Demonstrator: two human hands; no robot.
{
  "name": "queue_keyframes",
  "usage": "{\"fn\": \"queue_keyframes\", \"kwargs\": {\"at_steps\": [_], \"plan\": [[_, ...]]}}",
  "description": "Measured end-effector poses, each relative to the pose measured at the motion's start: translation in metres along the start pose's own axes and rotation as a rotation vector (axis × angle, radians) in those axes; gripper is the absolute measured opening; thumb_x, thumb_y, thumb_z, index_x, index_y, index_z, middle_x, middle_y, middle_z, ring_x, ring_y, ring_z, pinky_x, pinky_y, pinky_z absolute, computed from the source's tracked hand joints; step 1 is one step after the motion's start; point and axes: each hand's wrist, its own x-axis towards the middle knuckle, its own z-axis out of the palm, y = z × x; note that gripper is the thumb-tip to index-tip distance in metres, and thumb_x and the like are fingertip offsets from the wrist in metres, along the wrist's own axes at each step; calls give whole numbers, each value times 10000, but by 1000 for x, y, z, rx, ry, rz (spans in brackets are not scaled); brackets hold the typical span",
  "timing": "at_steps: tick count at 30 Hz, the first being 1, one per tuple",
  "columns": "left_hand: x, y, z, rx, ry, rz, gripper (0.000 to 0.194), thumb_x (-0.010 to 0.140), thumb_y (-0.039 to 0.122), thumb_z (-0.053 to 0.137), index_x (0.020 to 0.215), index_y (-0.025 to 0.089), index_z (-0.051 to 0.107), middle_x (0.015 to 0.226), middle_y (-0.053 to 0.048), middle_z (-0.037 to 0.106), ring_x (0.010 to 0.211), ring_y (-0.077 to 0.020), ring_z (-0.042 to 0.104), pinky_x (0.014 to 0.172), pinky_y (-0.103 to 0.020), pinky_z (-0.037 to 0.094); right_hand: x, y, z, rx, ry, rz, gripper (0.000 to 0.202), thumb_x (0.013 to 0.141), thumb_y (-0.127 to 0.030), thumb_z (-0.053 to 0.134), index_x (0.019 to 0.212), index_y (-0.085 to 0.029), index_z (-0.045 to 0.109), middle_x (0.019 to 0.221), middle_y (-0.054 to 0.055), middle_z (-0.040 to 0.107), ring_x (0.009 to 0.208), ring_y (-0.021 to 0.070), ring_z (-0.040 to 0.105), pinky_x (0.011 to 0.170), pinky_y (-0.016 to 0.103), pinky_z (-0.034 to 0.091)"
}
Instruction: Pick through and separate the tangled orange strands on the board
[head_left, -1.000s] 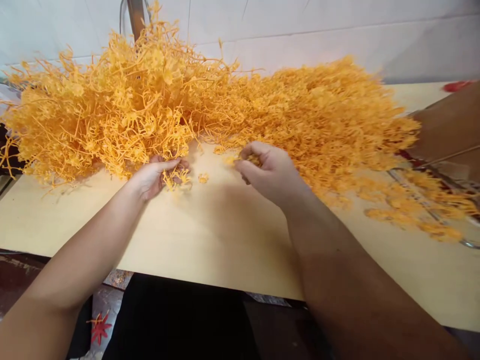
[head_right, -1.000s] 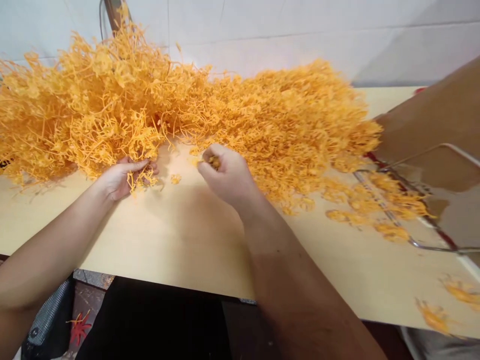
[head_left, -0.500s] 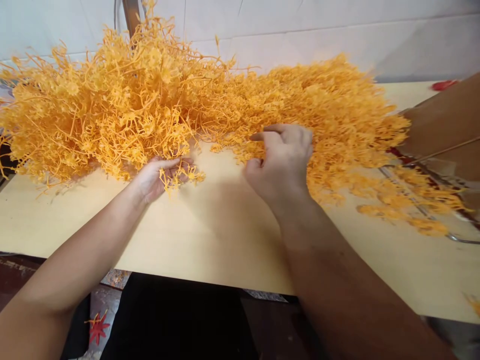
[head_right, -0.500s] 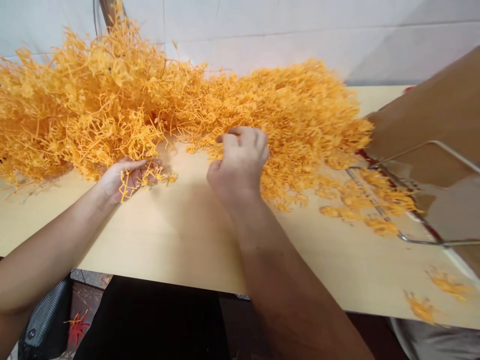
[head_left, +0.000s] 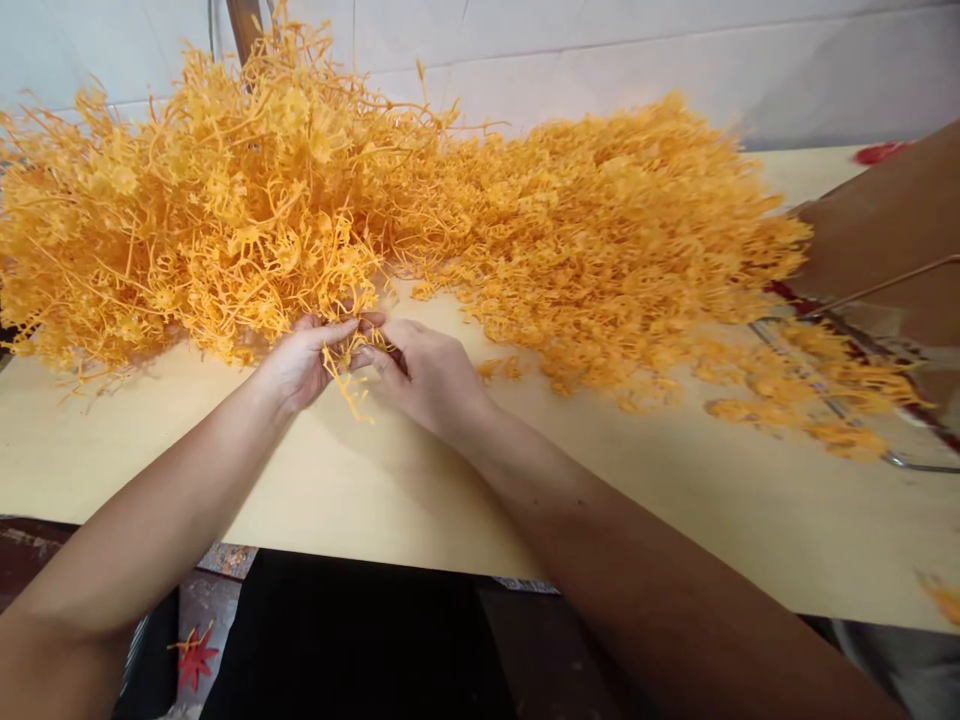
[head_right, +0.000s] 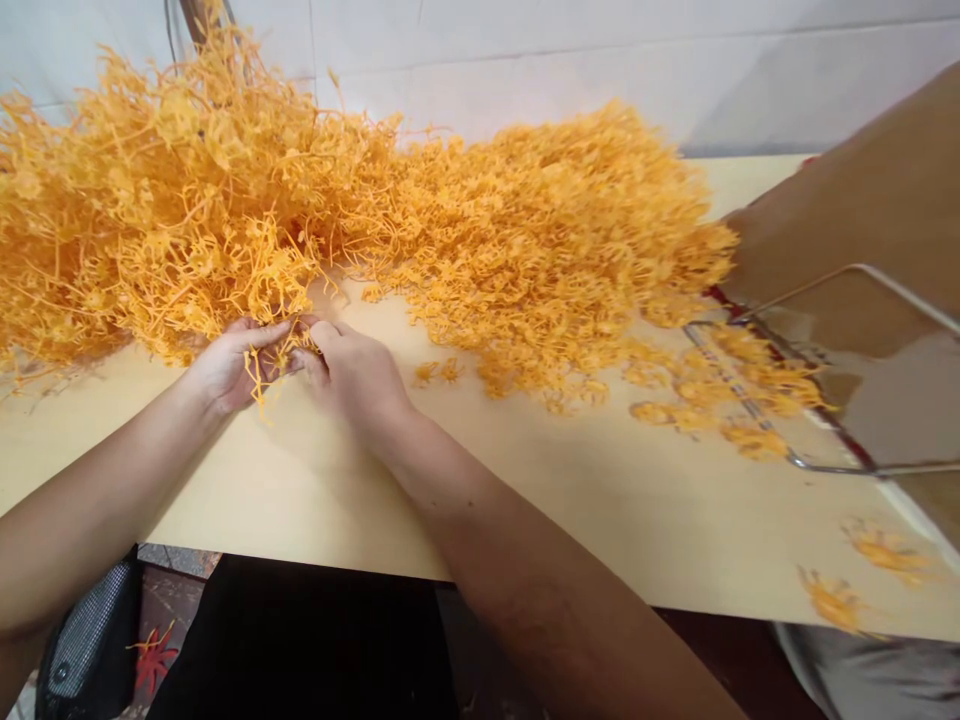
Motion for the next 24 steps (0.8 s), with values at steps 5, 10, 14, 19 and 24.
{"fn": "queue_keyframes", "kwargs": {"at_steps": [5, 10, 14, 19, 24], "plan": [[2, -3, 1, 1, 118, 12, 63, 706, 33, 533, 676, 81, 560, 585, -25, 630, 556, -103, 610, 579, -227, 500, -4, -5, -8, 65, -127, -248, 199, 798, -174, 381, 604, -187, 339, 660, 22, 487, 565, 99, 405, 546, 226, 306], [-1, -7, 4, 30, 137, 30, 84, 683, 25, 555, 625, 84, 564, 554, -20, 619, 525, -94, 589, 616, -236, 494, -8, -4, -17, 111, -150, -295, 242, 800, -198, 402, 603, -196, 261, 577, -23, 356, 514, 80, 328, 517, 220, 261], [0, -9, 5, 64, 107, 6, 66, 670, 64, 581, 607, 85, 583, 567, -34, 625, 535, -115, 600, 615, -254, 497, -13, -9, -24, 180, -161, -268, 274, 802, -217, 412, 601, -203, 227, 545, -49, 282, 467, 69, 259, 488, 224, 232], [9, 1, -3, -5, 361, 82, 175, 685, 16, 518, 825, 93, 590, 581, -11, 622, 599, -109, 616, 729, -269, 524, -25, -32, -19, 369, -423, -442, 273, 801, -163, 386, 570, -196, 244, 526, -41, 301, 484, 73, 311, 505, 225, 265], [5, 8, -9, -16, 235, -43, 143, 718, 58, 509, 812, 55, 616, 722, -78, 679, 781, -147, 657, 843, -281, 512, -18, -19, 0, 546, -342, 51, 130, 817, -211, 355, 698, -183, 400, 574, -19, 448, 494, 84, 421, 492, 222, 337]]}}
